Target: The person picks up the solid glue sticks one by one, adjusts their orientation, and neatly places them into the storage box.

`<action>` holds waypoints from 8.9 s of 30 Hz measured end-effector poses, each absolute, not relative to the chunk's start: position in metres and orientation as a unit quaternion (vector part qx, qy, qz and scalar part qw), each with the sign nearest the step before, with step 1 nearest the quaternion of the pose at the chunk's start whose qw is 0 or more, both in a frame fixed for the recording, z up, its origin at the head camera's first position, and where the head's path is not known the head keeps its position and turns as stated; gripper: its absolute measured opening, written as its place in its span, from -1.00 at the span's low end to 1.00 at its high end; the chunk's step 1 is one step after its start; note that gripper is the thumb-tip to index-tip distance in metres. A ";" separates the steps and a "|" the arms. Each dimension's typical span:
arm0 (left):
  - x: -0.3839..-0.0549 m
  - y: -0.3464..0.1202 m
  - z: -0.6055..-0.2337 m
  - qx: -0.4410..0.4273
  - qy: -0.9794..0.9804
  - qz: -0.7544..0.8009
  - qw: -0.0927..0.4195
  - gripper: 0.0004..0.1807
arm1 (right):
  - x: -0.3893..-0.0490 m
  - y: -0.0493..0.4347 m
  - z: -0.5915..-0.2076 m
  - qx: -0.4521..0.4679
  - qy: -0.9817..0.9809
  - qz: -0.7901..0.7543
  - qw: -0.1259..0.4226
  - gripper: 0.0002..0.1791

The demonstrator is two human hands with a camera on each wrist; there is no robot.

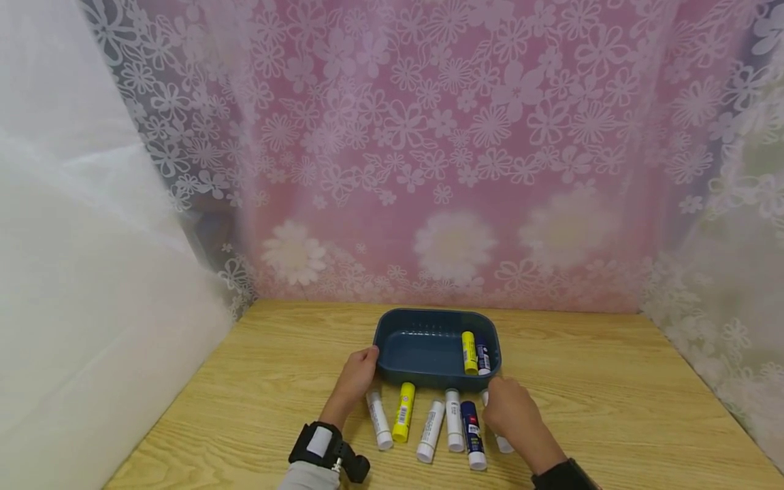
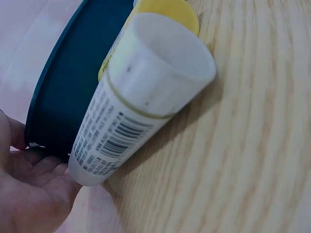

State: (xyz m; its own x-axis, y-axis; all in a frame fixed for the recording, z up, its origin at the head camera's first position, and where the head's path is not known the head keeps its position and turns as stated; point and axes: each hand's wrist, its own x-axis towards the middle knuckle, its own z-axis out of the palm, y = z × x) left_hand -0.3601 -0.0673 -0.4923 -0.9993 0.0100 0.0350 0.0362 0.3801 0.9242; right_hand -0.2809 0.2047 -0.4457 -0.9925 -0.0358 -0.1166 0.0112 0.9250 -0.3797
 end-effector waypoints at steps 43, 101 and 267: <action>-0.358 -0.067 -0.489 -0.014 -0.839 -0.543 0.025 -0.54 | -0.285 0.211 -0.448 0.014 0.966 -0.239 0.095 -0.73; -0.361 -0.067 -0.492 -0.018 -0.848 -0.529 0.023 -0.55 | -0.278 0.210 -0.411 -0.009 0.970 -0.230 0.084 -0.73; -0.359 -0.067 -0.490 -0.005 -0.838 -0.545 0.026 -0.55 | -0.382 0.159 -0.442 -0.005 0.970 -0.223 -0.100 -0.89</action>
State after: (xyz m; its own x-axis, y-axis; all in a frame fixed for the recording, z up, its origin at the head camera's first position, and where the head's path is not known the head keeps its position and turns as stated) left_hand -0.3589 -0.0669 -0.4898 -0.9986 -0.0194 0.0492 0.0370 0.4067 0.9128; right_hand -0.3815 0.1589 -0.4417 -0.9800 0.0342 0.1958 -0.0549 0.9003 -0.4319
